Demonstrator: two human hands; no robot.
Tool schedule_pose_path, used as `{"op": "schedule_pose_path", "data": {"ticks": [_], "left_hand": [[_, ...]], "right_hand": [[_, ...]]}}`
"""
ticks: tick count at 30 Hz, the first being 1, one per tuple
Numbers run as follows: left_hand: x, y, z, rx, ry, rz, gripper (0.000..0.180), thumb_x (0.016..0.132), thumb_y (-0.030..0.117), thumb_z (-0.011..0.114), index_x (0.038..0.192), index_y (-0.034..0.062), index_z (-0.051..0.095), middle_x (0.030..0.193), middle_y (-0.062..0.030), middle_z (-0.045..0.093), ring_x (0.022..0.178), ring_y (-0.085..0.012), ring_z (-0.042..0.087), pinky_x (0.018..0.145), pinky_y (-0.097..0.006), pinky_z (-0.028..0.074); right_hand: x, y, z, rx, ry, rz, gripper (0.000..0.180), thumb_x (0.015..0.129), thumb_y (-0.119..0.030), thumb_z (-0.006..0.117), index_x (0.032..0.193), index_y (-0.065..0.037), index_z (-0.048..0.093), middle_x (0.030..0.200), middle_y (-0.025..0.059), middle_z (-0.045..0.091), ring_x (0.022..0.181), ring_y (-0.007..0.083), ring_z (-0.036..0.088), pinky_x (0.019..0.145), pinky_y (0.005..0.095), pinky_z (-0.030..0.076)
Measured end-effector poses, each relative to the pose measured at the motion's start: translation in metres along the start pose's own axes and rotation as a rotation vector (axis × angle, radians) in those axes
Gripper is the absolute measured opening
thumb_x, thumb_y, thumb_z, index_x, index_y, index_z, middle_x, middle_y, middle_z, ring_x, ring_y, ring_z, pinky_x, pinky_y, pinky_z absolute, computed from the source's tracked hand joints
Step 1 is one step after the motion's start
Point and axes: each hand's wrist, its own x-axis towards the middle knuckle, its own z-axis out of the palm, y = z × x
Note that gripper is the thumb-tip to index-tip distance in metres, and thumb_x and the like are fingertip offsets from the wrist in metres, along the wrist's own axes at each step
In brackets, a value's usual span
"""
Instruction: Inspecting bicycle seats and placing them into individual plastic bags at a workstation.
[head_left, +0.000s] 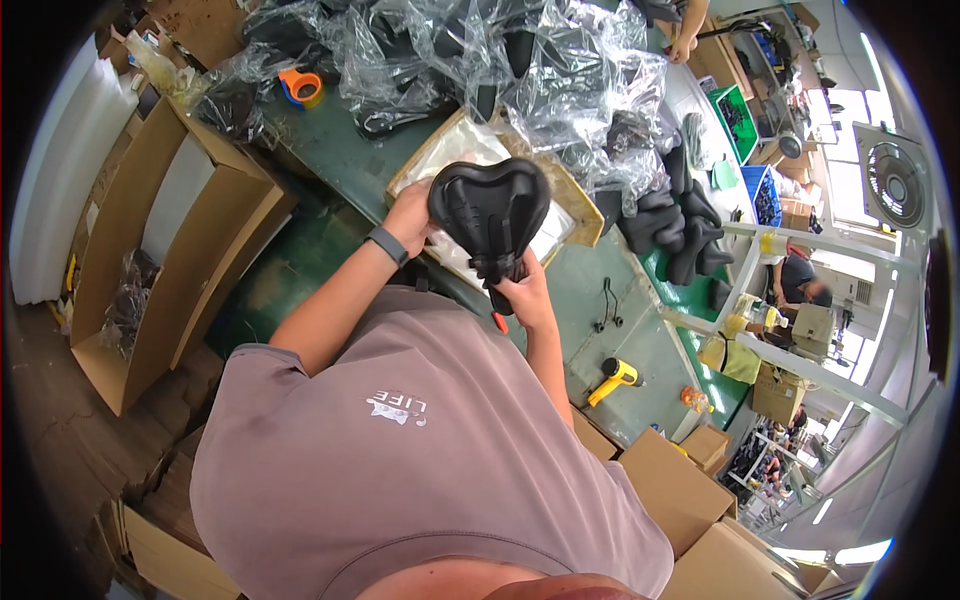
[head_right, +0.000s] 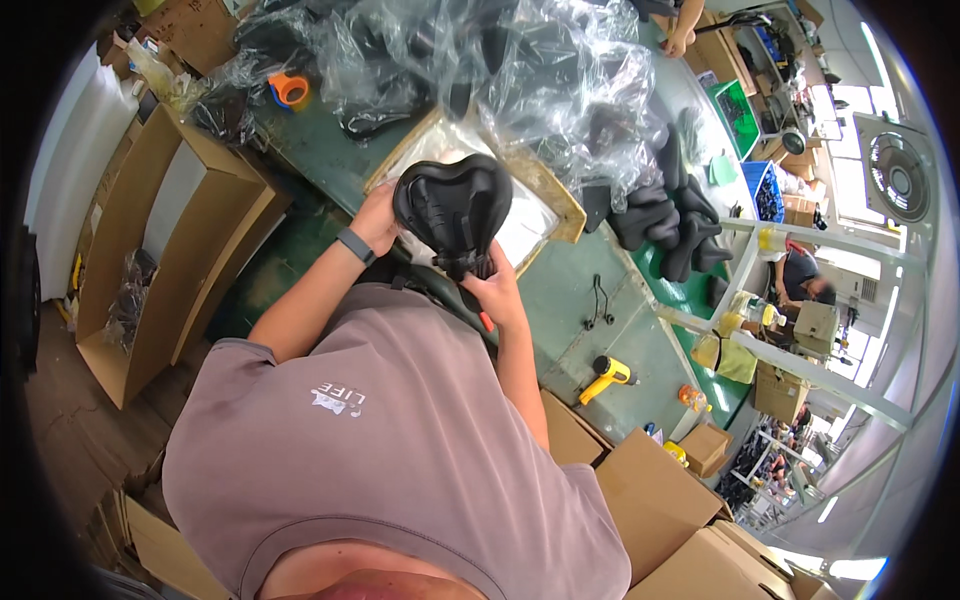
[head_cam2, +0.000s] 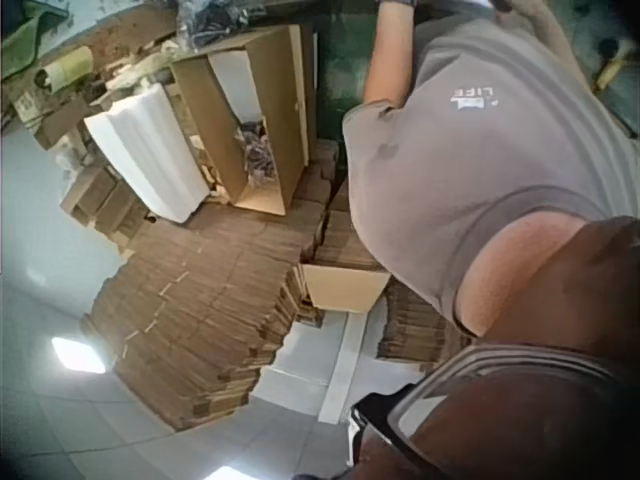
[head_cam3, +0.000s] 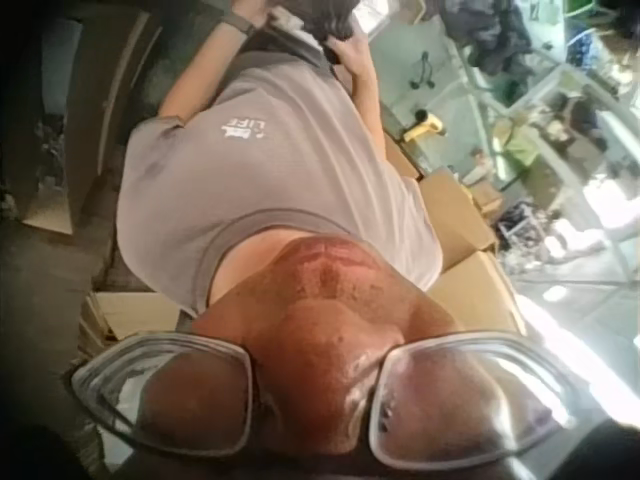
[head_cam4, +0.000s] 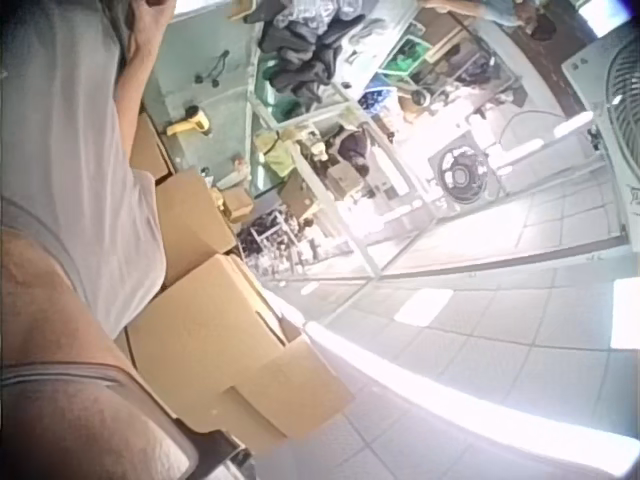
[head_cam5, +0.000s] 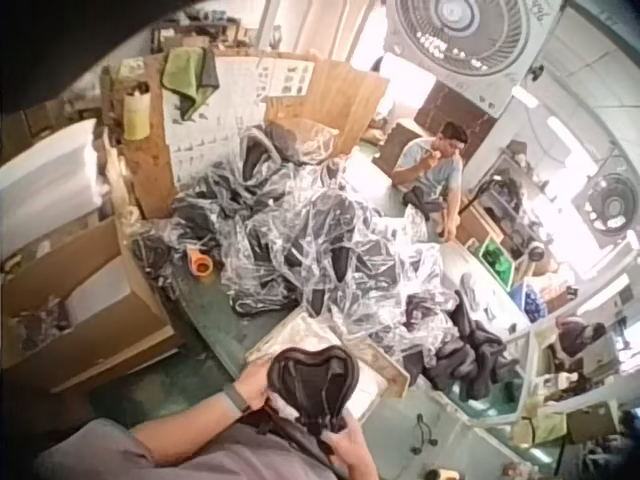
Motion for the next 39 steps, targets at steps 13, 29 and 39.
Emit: {"op": "schedule_pose_path", "data": {"ticks": [13,29,39], "left_hand": [[-0.074,0.029,-0.008,0.518,-0.701,0.176,0.06,0.1,0.012,0.08,0.156,0.0023,0.06,0.144,-0.011,0.066,0.132,-0.0206,0.062,0.112,-0.037,0.05],[0.208,0.349,0.148,-0.207,-0.169,0.358,0.051,0.107,0.044,0.074,0.144,0.0087,0.065,0.127,-0.0114,0.076,0.116,-0.0245,0.075,0.091,-0.041,0.063],[0.022,-0.06,0.173,1.023,-0.555,0.4,0.046,0.1,0.031,0.088,0.136,0.0044,0.075,0.114,-0.0081,0.079,0.1,-0.0178,0.074,0.088,-0.035,0.061]], "right_hand": [[0.027,-0.021,0.022,0.249,0.446,0.041,0.063,0.103,-0.01,0.08,0.158,-0.002,0.052,0.134,0.0142,0.071,0.117,0.0228,0.073,0.092,0.0399,0.061],[-0.033,-0.066,-0.004,0.2,0.629,-0.2,0.074,0.113,-0.002,0.06,0.176,-0.007,0.021,0.129,0.0203,0.073,0.087,0.0227,0.076,0.076,0.0337,0.065],[-0.086,0.017,-0.075,0.475,0.954,0.085,0.095,0.106,-0.002,0.07,0.179,-0.01,0.009,0.126,0.0185,0.072,0.086,0.0221,0.076,0.072,0.0356,0.064]]}}
